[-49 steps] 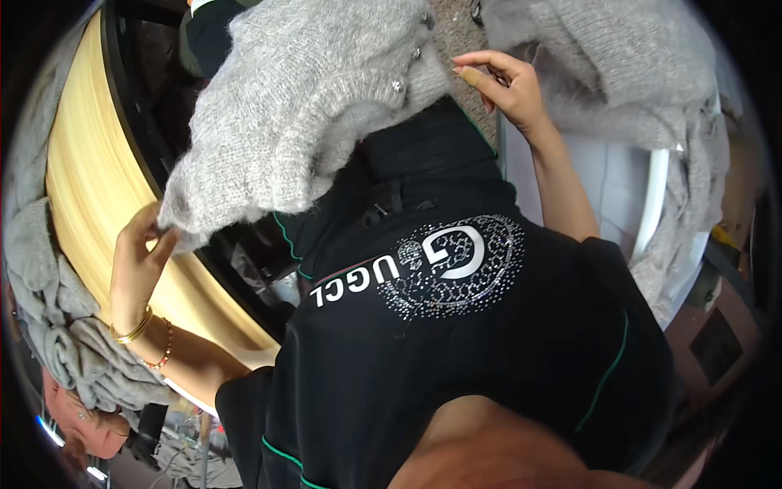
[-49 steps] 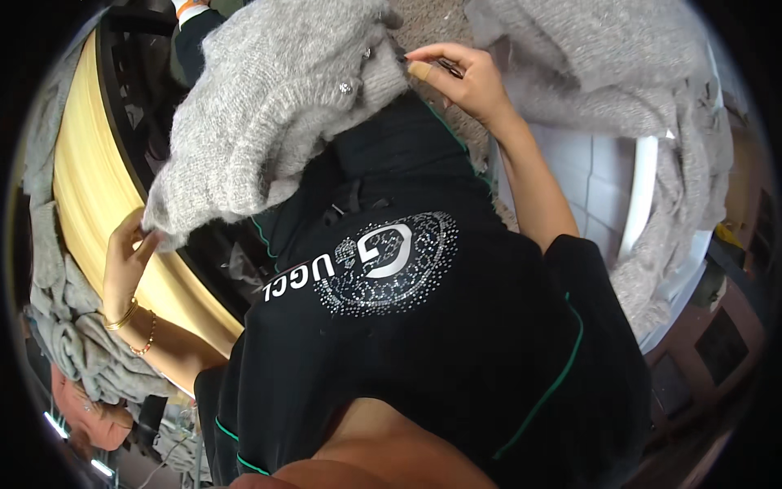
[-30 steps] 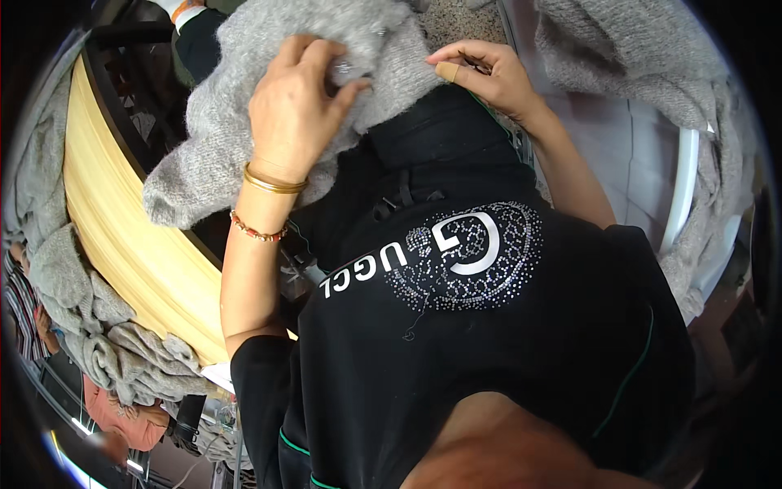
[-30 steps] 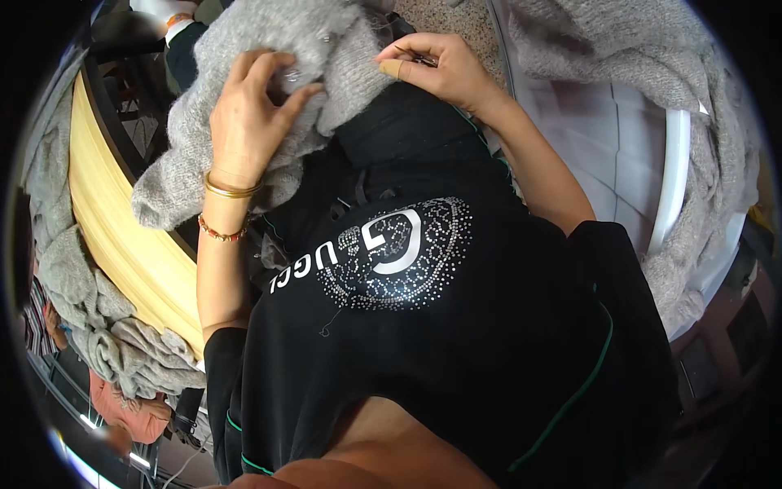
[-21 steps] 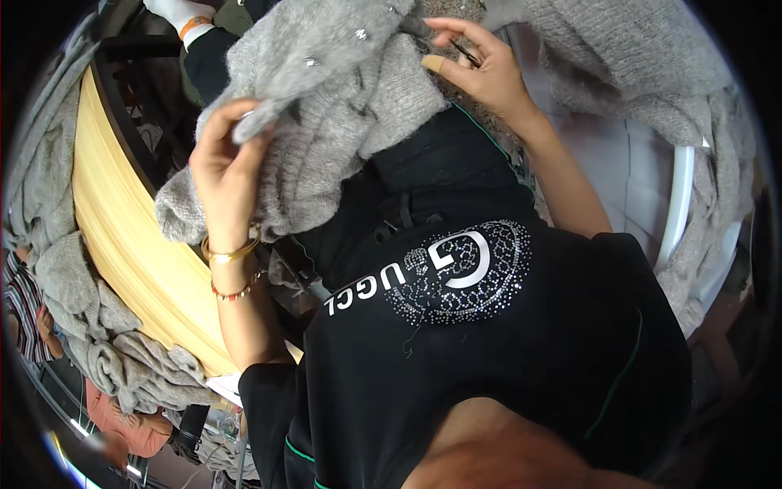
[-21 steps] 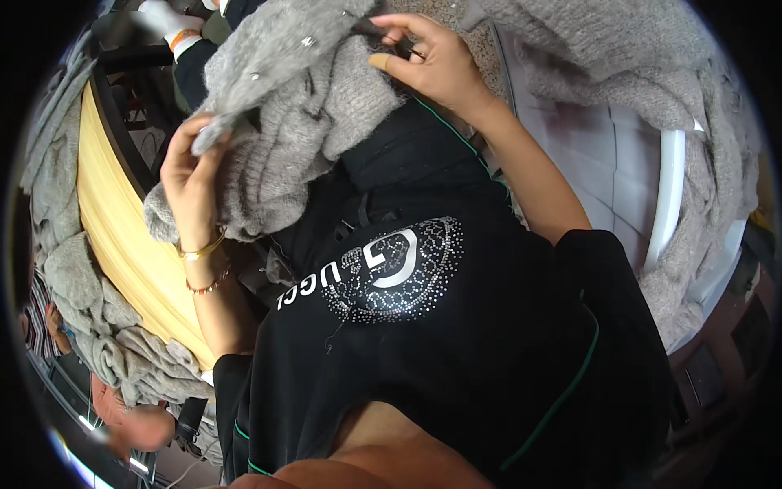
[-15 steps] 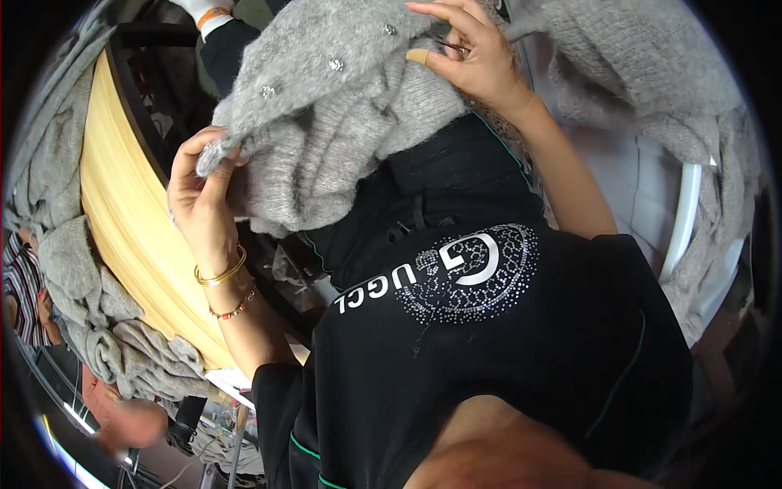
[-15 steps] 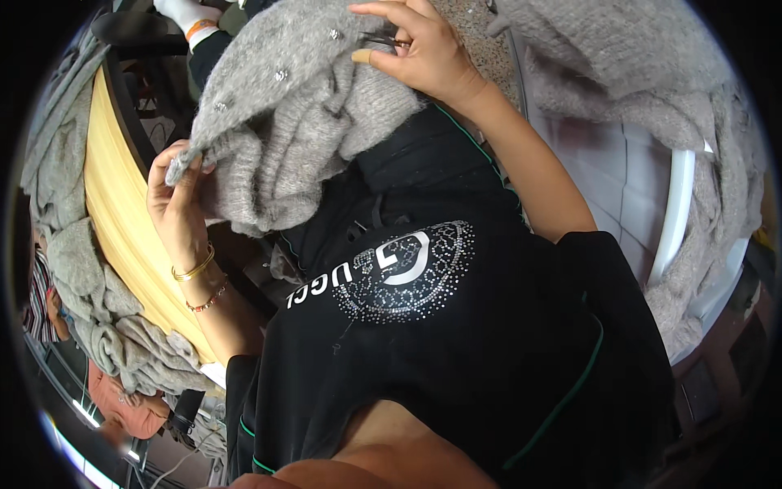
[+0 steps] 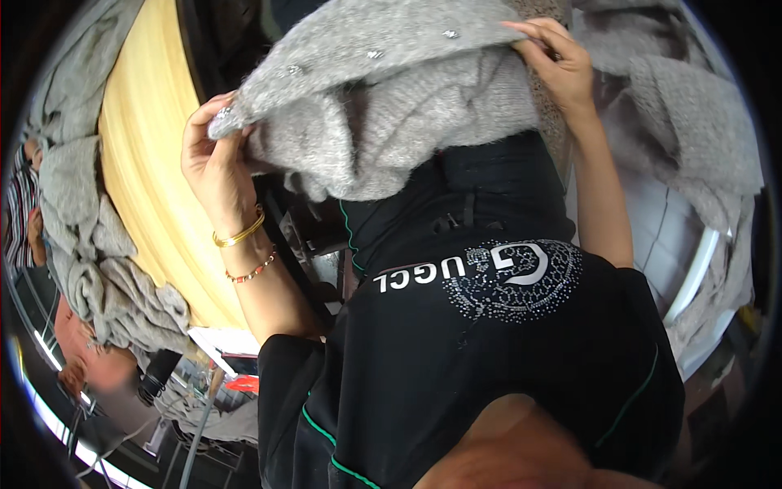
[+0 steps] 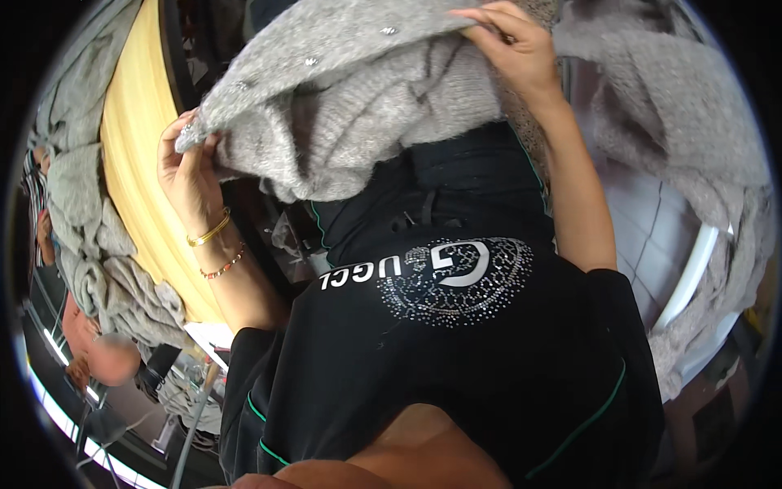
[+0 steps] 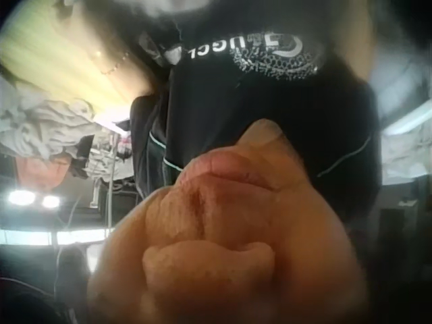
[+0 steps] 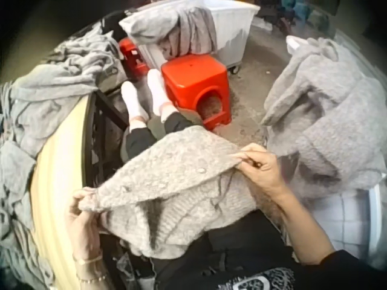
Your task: Trimming excess threads from a grey knitted garment using small thread snips.
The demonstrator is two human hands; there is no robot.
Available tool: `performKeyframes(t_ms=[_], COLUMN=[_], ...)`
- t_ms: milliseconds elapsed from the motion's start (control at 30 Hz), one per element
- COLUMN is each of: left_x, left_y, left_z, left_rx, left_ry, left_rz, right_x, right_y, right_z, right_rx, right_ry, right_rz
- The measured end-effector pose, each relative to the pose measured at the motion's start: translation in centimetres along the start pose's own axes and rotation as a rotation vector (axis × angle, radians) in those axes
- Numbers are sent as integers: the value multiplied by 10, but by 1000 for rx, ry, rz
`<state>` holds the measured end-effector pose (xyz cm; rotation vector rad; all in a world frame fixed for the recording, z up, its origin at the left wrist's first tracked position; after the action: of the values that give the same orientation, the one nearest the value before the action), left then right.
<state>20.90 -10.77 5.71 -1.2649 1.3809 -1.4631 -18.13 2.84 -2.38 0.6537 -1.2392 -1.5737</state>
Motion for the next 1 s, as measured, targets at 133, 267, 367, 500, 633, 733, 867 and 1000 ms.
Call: performKeyframes(t_ms=[133, 267, 367, 500, 633, 733, 867, 1000], left_x=[0, 1, 2, 0, -2, -3, -5, -4], left_y=[-5, -6, -9, -10, -15, -18, -18, -16], left_z=[9, 16, 12, 6, -6, -12, -16, -14], left_rx=[0, -9, -3, 60, 70, 69, 77, 141], left_ry=[-80, -73, -57, -41, 17, 43, 40, 60], left_rz=[-44, -109, -162, -176, -247, -290, -302, -355], right_x=[-7, -20, -30, -38, -46, -52, -54, -58], right_y=[19, 24, 33, 30, 22, 11, 14, 8], right_z=[15, 33, 43, 59, 69, 73, 73, 83], right_rx=[10, -86, -146, -211, -262, -215, -226, -250], right_ry=[-112, -208, -219, -290, -326, -320, -326, -388], right_rz=[36, 113, 106, 169, 80, -16, 6, 69])
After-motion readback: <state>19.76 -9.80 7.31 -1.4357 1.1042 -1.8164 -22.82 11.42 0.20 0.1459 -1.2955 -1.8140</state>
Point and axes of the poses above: each hand's wrist, its own x-axis towards the middle knuckle, its own z-axis out of the back of the hand, y = z × x, the point moved 5 cm from there along x, towards the middle knuckle, and after that the axes turned 9 degrees about -z, right-handed, at the moved point
